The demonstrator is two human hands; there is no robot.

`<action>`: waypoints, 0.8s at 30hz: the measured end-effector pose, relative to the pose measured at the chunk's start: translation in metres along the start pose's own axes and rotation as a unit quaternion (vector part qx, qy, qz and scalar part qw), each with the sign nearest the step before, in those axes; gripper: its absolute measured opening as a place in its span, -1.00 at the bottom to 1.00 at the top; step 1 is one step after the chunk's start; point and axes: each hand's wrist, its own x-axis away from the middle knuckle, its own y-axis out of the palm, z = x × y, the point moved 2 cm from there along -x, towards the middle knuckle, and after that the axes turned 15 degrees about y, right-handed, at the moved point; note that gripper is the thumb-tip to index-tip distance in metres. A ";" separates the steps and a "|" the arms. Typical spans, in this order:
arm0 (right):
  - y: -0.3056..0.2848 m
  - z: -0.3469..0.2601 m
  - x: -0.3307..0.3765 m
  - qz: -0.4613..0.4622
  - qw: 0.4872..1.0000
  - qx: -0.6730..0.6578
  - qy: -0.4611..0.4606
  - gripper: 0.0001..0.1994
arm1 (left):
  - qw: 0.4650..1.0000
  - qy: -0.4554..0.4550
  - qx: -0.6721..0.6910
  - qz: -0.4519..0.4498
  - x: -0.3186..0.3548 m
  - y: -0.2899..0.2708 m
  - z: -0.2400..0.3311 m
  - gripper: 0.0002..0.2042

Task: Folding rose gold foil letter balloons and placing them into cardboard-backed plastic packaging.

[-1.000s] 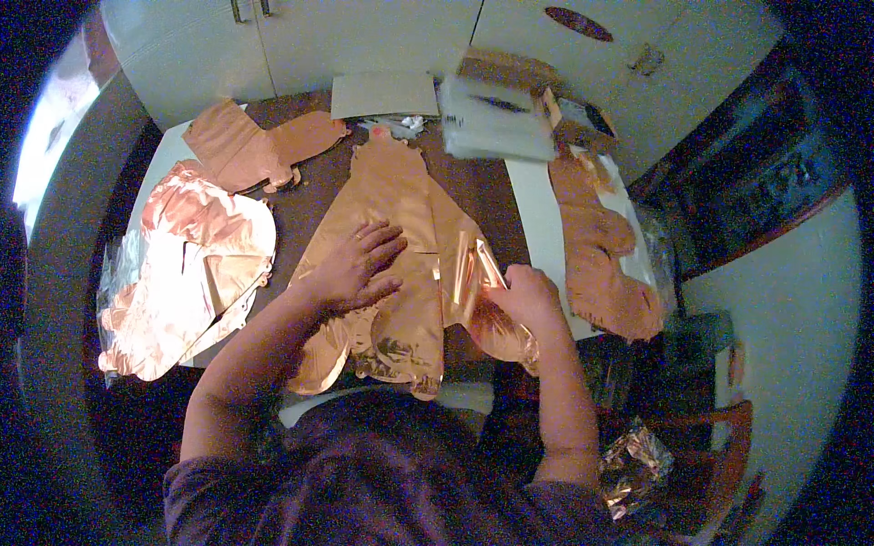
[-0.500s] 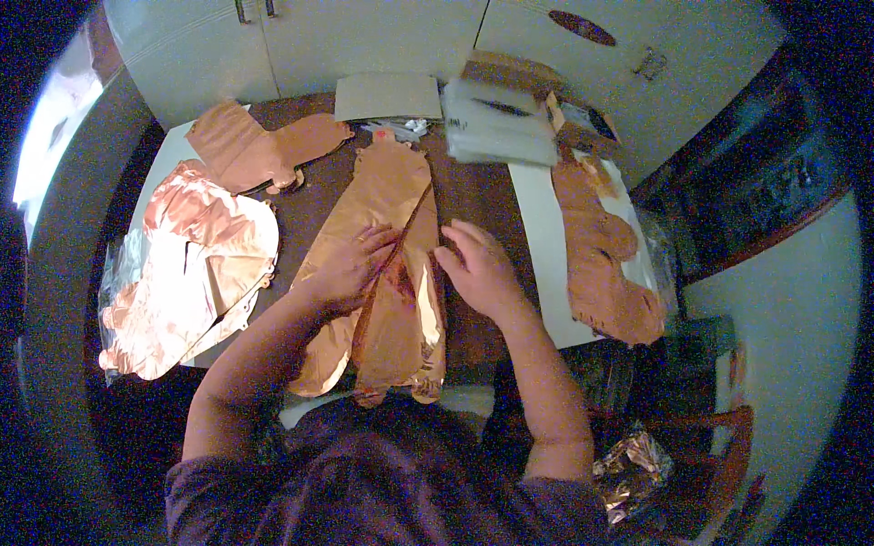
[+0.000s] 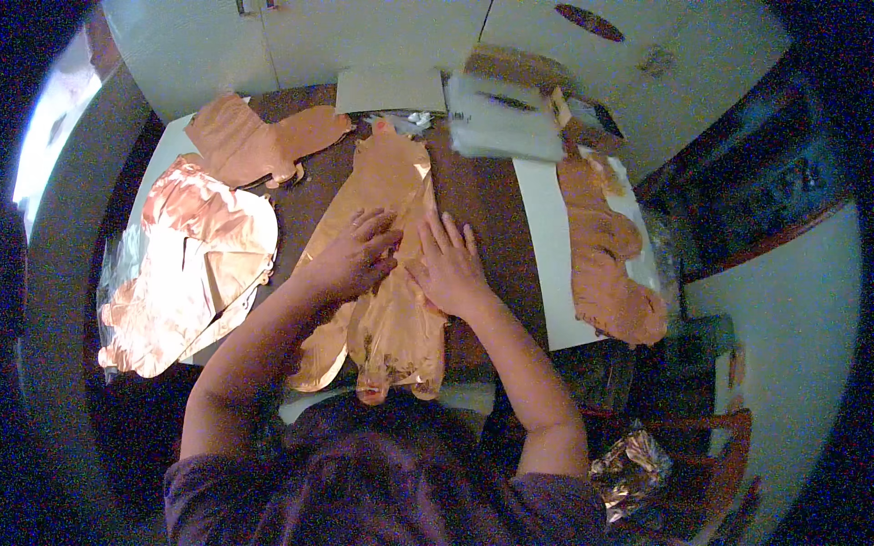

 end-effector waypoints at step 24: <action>-0.007 -0.002 0.036 0.003 0.997 0.003 -0.072 -0.30 | 0.997 0.035 -0.066 0.010 0.002 0.000 -0.002 -0.52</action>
